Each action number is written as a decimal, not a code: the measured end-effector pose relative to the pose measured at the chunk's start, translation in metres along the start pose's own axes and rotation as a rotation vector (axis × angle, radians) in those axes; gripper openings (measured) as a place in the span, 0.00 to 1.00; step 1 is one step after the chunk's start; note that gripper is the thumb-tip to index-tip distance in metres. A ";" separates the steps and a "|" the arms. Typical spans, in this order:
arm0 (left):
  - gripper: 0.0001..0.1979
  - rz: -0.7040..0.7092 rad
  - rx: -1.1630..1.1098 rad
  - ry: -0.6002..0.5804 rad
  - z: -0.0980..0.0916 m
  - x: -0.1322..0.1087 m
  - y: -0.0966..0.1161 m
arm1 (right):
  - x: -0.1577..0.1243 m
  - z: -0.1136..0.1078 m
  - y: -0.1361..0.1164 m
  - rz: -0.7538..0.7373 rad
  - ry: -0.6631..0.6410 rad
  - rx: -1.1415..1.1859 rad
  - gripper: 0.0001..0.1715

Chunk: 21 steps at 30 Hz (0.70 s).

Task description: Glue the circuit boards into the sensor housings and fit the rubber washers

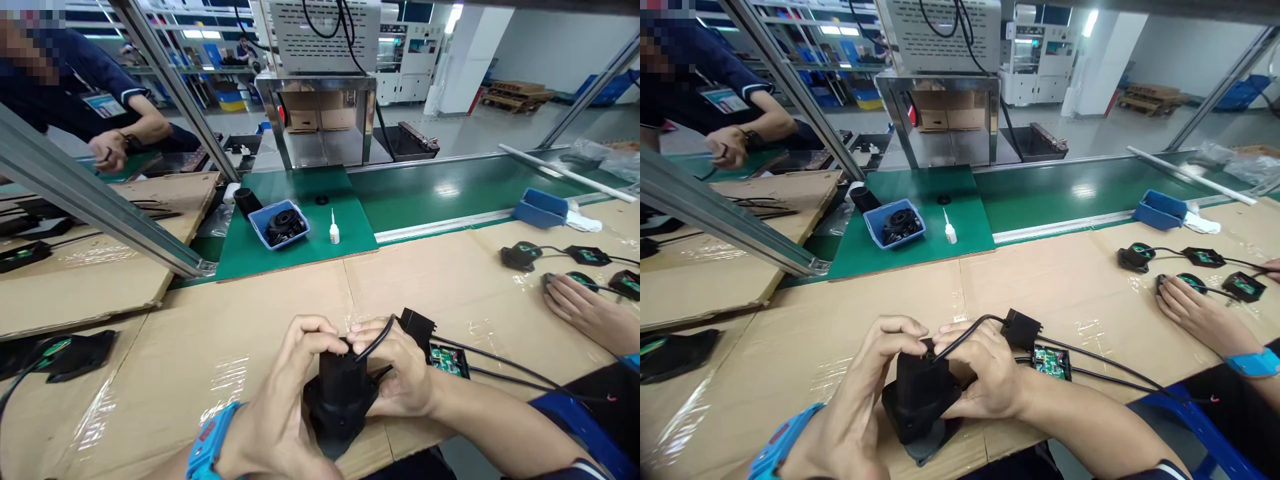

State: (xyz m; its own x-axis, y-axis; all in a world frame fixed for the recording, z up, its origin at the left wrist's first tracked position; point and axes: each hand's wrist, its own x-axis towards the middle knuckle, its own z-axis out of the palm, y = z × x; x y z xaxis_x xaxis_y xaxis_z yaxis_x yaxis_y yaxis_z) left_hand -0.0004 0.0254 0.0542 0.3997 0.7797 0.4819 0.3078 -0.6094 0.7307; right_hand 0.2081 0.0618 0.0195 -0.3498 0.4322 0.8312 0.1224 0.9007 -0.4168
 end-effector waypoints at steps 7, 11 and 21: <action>0.07 -0.241 0.078 -0.215 -0.015 0.011 0.019 | -0.001 -0.001 0.002 -0.026 -0.104 -0.065 0.25; 0.09 -0.292 0.057 -0.242 -0.015 0.009 0.018 | -0.001 0.000 0.002 -0.021 -0.118 -0.065 0.25; 0.11 -0.330 -0.030 -0.212 -0.015 0.009 0.020 | 0.002 0.002 0.001 -0.021 -0.143 -0.080 0.24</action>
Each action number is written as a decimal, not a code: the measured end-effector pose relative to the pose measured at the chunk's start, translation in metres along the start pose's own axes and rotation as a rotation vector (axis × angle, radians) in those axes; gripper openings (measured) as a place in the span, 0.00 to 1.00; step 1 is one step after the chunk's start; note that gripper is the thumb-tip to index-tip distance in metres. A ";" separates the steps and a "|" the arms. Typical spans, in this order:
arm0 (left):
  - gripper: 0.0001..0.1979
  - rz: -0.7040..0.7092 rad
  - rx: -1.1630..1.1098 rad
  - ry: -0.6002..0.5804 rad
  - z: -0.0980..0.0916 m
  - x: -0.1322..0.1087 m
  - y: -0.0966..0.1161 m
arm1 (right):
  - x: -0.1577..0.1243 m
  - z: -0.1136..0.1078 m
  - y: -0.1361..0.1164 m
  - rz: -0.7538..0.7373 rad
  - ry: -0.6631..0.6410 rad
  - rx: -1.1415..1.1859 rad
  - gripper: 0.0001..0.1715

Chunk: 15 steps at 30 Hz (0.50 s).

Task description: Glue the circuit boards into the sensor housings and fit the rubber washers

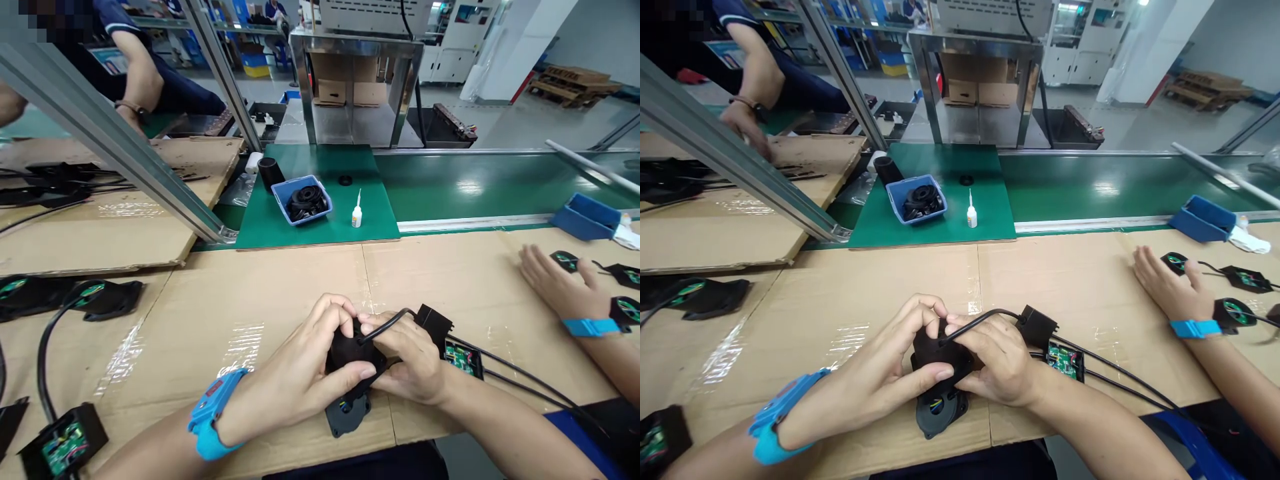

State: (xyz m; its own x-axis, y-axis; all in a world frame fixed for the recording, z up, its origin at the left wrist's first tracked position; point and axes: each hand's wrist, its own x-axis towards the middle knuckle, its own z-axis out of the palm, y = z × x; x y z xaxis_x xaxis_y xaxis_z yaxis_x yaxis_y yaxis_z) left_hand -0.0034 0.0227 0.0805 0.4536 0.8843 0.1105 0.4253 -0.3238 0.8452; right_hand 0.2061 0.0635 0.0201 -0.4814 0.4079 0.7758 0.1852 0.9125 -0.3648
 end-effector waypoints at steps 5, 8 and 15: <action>0.12 -0.004 0.041 0.011 -0.001 0.004 -0.009 | -0.002 -0.005 0.001 0.080 -0.099 -0.059 0.26; 0.13 0.015 0.207 0.115 0.002 0.012 -0.033 | -0.003 -0.017 0.004 0.203 -0.293 -0.180 0.21; 0.12 0.002 0.526 0.108 0.012 0.030 -0.083 | 0.003 -0.032 -0.003 0.266 -0.780 0.034 0.30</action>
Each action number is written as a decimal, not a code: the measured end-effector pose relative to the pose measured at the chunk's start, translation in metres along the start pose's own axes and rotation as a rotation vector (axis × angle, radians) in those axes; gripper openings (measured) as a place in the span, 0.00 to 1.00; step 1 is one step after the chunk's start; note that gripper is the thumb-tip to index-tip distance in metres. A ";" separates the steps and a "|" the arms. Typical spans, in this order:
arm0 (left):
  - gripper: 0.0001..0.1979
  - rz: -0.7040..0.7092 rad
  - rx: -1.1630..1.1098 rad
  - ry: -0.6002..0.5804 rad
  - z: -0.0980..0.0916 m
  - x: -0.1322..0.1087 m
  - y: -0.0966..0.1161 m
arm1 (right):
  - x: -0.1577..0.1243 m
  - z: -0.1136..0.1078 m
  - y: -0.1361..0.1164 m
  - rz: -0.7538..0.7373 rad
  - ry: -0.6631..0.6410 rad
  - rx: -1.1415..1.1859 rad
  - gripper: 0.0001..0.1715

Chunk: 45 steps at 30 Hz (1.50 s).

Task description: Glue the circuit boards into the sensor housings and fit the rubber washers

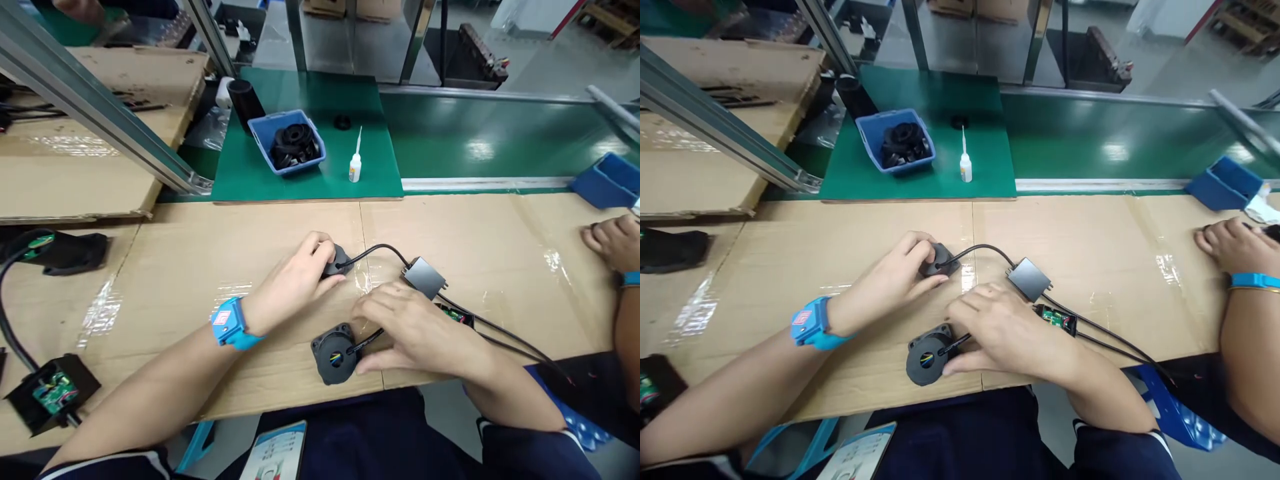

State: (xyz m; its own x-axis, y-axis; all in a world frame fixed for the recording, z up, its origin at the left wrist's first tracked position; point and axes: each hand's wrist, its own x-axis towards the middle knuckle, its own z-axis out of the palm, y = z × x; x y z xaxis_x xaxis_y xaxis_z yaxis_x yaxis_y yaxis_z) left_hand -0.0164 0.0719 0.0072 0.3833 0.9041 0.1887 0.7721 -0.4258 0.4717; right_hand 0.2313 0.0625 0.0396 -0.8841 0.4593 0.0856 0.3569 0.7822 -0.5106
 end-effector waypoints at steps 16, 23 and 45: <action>0.14 0.265 -0.472 -0.265 -0.005 -0.061 0.030 | 0.008 -0.008 -0.003 0.133 0.065 0.616 0.21; 0.09 0.250 -0.349 -0.171 -0.004 -0.065 0.027 | 0.010 -0.003 -0.003 0.170 0.177 0.790 0.17; 0.60 0.001 0.023 0.084 0.008 -0.071 -0.012 | 0.011 0.001 0.022 0.086 0.422 -0.140 0.14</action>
State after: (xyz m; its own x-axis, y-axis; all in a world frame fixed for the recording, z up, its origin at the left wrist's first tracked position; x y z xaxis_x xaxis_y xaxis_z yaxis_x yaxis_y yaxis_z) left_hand -0.0488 0.0128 -0.0188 0.3405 0.9031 0.2615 0.7838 -0.4263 0.4517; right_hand 0.2292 0.0845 0.0283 -0.6594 0.6336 0.4046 0.4865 0.7699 -0.4129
